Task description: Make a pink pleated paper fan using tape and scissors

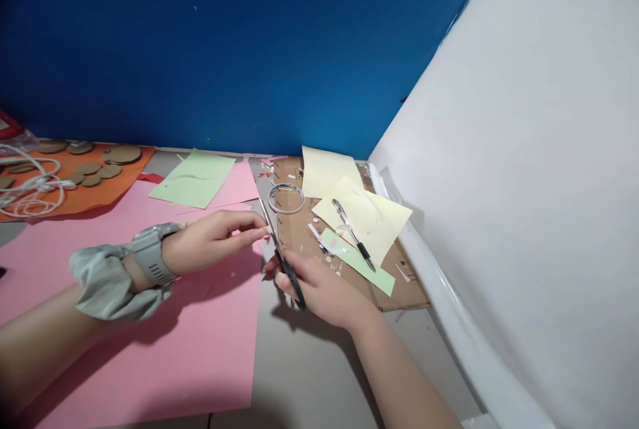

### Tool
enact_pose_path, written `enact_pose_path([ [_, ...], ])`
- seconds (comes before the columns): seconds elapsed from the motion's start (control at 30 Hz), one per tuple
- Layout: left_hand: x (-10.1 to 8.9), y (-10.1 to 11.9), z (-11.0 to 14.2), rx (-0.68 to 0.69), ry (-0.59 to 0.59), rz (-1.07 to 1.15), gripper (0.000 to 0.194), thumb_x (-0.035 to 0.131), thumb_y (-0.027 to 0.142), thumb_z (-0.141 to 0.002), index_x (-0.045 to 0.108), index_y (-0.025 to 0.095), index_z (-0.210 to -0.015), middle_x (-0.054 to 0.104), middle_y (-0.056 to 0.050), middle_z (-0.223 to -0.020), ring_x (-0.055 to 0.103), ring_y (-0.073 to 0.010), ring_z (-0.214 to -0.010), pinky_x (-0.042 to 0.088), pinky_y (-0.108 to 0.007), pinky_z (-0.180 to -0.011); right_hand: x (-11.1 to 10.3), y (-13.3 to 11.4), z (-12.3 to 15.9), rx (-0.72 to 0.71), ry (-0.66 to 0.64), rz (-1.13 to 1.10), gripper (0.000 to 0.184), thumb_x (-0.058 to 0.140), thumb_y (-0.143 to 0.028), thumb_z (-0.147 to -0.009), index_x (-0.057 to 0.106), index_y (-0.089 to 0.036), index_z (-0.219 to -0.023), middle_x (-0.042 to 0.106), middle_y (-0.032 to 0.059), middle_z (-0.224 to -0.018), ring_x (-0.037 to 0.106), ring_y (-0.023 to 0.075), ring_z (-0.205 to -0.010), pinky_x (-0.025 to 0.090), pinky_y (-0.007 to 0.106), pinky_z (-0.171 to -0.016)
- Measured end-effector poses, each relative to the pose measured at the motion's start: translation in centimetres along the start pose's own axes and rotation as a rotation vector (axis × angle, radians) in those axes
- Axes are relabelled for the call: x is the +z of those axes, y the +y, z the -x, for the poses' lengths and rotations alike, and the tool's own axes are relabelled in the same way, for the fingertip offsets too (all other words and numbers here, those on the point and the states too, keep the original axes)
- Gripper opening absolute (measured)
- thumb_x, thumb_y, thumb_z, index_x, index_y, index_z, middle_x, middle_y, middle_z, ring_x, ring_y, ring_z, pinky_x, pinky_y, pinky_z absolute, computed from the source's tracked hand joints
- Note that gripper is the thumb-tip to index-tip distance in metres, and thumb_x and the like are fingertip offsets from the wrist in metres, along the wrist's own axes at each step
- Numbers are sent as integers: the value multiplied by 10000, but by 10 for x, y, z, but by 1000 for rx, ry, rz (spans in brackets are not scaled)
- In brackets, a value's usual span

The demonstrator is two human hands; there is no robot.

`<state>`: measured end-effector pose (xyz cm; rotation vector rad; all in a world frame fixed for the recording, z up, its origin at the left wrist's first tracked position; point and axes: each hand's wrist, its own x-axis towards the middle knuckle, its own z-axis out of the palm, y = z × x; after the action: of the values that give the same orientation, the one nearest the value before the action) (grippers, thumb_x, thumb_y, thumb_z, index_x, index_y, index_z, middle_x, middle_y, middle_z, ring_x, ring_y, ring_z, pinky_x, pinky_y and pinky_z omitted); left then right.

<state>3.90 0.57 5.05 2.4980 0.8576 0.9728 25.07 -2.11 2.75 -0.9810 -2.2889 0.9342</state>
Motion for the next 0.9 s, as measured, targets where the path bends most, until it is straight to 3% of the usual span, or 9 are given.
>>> enact_pose_path([
  [0.37,-3,0,0,10,-32,16,279,376,335,-911,603,175,-928,622,5,-824,532,-122,-745,384,-230,-677,-1,-2,-3,-20,71,187,173,426,-350,-894,475,-194,-835,501,1,-797,456,139,-716,381,277,-664],
  [0.9,-5,-1,-1,-4,-44,-25,318,376,370,-910,606,151,-908,619,-6,-817,532,-133,-759,381,-239,-680,0,2,-6,-29,80,139,216,431,-375,-888,455,-192,-775,474,-9,-756,435,134,-693,341,268,-631],
])
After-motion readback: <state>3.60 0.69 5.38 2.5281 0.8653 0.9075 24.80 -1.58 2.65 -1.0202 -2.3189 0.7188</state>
